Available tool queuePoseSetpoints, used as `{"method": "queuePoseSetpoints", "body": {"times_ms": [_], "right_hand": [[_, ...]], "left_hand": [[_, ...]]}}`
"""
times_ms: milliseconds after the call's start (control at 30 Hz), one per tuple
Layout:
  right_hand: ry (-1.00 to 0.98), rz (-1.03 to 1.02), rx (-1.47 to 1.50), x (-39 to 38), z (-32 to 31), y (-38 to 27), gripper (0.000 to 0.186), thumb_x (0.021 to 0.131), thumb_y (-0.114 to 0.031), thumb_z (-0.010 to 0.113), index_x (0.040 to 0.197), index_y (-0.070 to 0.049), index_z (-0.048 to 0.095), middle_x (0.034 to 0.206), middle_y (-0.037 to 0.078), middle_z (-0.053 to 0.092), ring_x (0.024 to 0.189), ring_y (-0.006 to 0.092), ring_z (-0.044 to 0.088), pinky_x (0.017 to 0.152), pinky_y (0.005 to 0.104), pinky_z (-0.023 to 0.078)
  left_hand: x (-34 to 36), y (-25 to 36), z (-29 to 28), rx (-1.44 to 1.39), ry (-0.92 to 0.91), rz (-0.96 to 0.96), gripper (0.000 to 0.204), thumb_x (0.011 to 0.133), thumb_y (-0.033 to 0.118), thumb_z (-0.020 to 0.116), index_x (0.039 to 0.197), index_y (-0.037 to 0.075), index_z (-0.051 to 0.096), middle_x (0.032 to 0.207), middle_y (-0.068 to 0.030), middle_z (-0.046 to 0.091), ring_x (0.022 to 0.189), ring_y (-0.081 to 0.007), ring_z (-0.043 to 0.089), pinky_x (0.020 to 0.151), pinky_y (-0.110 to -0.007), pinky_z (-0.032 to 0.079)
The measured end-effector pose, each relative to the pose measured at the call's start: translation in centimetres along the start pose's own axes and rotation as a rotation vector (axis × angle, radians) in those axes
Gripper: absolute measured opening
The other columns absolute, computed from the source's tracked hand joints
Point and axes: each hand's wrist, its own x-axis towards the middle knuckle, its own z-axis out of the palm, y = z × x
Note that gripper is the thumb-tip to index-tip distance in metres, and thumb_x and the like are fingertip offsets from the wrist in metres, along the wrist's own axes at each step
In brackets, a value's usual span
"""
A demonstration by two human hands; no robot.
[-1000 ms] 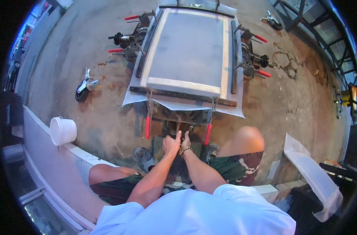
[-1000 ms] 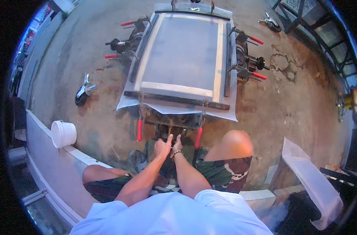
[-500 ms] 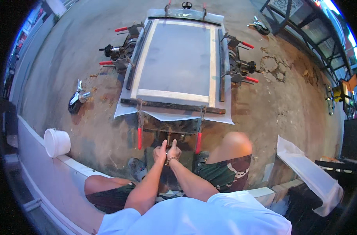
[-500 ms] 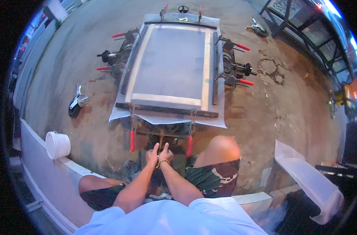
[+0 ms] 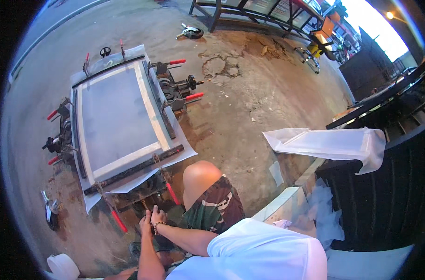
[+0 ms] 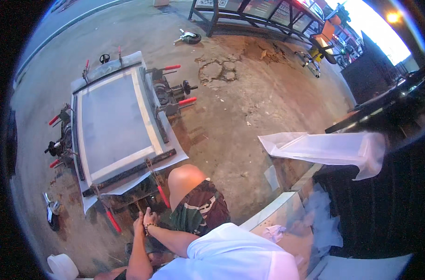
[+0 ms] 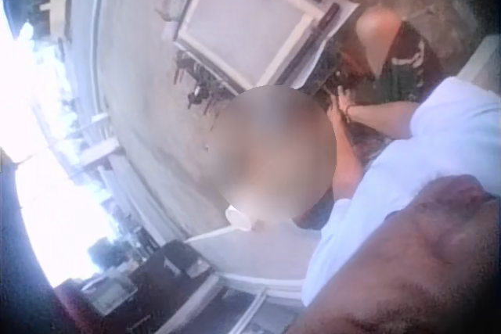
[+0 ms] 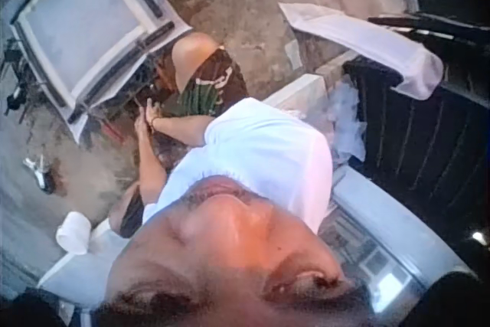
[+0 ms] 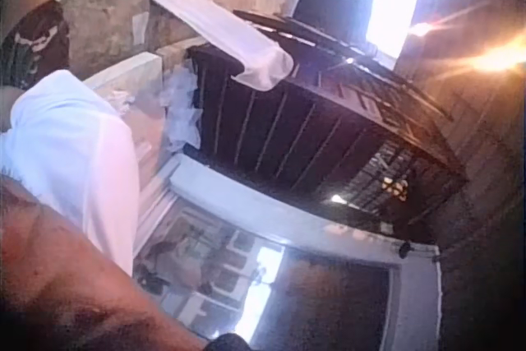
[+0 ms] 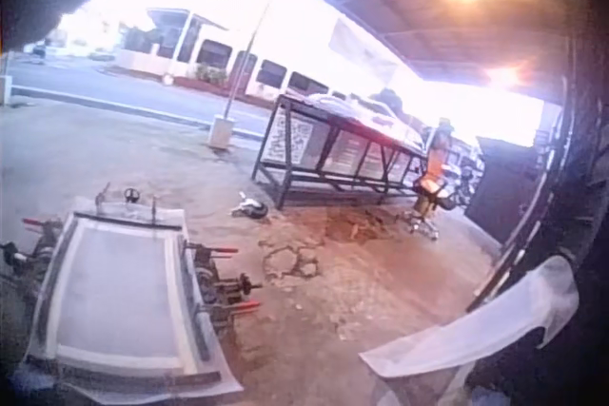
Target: The person adjusts the alignment knobs and frame clamps on a screen-printing carousel by hand, then checks the tension of the screen mesh.
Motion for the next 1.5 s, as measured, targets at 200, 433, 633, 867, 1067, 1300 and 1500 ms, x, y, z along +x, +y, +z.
{"method": "queuePoseSetpoints", "body": {"times_ms": [200,433,633,867,1067,1300,1500], "right_hand": [[-0.232,0.244,0.266,7.9,1.0,5.2,0.074,0.083,-0.066,0.049,0.098,0.004,0.068,0.104,0.026,0.064,0.096,0.0332,0.064,0.081,0.0450,0.047],[-0.037,0.146,0.030,1.6,0.7,1.1,0.077,0.082,-0.066,0.046,0.114,0.004,0.057,0.116,0.029,0.057,0.115,0.0395,0.052,0.098,0.0463,0.039],[0.100,-0.021,-0.035,1.2,1.5,1.3,0.078,0.090,-0.062,0.034,0.114,0.008,0.058,0.121,0.032,0.052,0.121,0.0430,0.043,0.104,0.0481,0.031],[-0.251,0.183,0.023,4.0,0.6,2.0,0.096,0.071,-0.083,0.044,0.099,0.006,0.067,0.106,0.025,0.064,0.108,0.0354,0.059,0.090,0.0444,0.043],[0.001,0.057,-0.060,-0.1,-0.3,0.1,0.088,0.080,-0.074,0.044,0.112,0.006,0.055,0.110,0.025,0.060,0.106,0.0414,0.055,0.090,0.0481,0.041],[0.127,0.002,-0.082,2.5,1.5,2.2,0.087,0.083,-0.073,0.038,0.101,0.007,0.064,0.111,0.029,0.059,0.104,0.0425,0.054,0.090,0.0491,0.040],[-0.351,0.156,0.368,10.4,0.0,5.1,0.105,0.071,-0.079,0.054,0.122,0.013,0.052,0.114,0.020,0.062,0.093,0.0312,0.062,0.083,0.0419,0.047]], "left_hand": [[-3.5,1.9,5.5,0.694,0.484,0.185,0.081,0.072,0.066,0.064,0.095,-0.012,0.063,0.092,-0.0258,0.066,0.087,-0.0350,0.065,0.080,-0.042,0.047],[-0.8,2.0,-0.5,0.146,-0.075,-0.016,0.076,0.079,0.067,0.058,0.105,-0.004,0.063,0.100,-0.0156,0.065,0.094,-0.0275,0.062,0.083,-0.040,0.048],[3.2,-2.1,-0.2,-0.010,-0.035,0.083,0.061,0.082,0.058,0.063,0.083,-0.003,0.068,0.083,-0.0122,0.067,0.075,-0.0225,0.061,0.070,-0.038,0.047],[-3.0,3.5,2.9,0.817,0.489,0.025,0.090,0.074,0.073,0.054,0.103,-0.012,0.060,0.109,-0.0321,0.060,0.105,-0.0438,0.058,0.091,-0.047,0.046],[0.9,1.1,-1.2,0.060,0.026,-0.189,0.100,0.067,0.080,0.056,0.122,-0.003,0.056,0.118,-0.0193,0.061,0.111,-0.0328,0.057,0.095,-0.039,0.043],[1.8,-0.3,0.6,0.163,0.234,-0.104,0.097,0.070,0.078,0.056,0.109,-0.010,0.063,0.110,-0.0213,0.063,0.100,-0.0272,0.060,0.088,-0.042,0.043],[-3.3,4.7,5.9,0.738,0.459,-0.004,0.086,0.078,0.073,0.048,0.099,-0.008,0.066,0.108,-0.0301,0.061,0.105,-0.0412,0.059,0.092,-0.047,0.045]]}}
